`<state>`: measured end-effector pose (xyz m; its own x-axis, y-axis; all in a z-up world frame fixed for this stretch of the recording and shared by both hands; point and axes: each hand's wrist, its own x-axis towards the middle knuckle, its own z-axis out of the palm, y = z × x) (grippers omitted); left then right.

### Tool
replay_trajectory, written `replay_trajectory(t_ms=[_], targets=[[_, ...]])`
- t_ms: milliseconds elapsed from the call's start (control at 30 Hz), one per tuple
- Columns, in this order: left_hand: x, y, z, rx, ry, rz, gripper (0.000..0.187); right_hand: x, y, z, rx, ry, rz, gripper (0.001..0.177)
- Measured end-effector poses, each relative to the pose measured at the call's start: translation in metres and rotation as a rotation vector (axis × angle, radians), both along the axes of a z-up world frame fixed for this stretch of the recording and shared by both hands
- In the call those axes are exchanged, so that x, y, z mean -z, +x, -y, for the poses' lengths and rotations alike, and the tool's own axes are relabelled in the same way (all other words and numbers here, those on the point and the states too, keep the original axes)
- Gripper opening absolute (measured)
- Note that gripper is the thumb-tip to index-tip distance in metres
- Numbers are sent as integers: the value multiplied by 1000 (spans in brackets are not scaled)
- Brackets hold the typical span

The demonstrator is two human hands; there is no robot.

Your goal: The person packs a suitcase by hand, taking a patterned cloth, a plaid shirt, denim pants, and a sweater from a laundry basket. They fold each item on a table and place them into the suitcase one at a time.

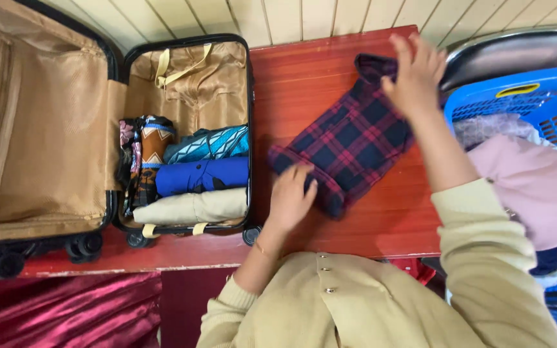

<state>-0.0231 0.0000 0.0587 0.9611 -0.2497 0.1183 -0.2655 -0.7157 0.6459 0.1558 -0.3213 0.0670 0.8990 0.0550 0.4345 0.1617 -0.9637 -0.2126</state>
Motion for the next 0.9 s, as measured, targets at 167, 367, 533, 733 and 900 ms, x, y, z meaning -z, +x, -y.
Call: replay_trajectory(t_ms=[167, 367, 533, 733, 900], targets=[[43, 41, 9, -48, 233, 269, 50, 100, -63, -48, 214, 146, -313, 95], [49, -25, 19, -251, 539, -20, 37, 138, -98, -61, -38, -56, -452, 86], [24, -43, 21, -206, 524, -419, 42, 114, -33, -17, -526, -125, -474, 74], [109, 5, 54, -82, 303, 28, 63, 126, -7, 9, -324, -40, -381, 62], [139, -20, 105, -81, 365, -22, 80, 131, 6, 26, -186, 38, -404, 81]])
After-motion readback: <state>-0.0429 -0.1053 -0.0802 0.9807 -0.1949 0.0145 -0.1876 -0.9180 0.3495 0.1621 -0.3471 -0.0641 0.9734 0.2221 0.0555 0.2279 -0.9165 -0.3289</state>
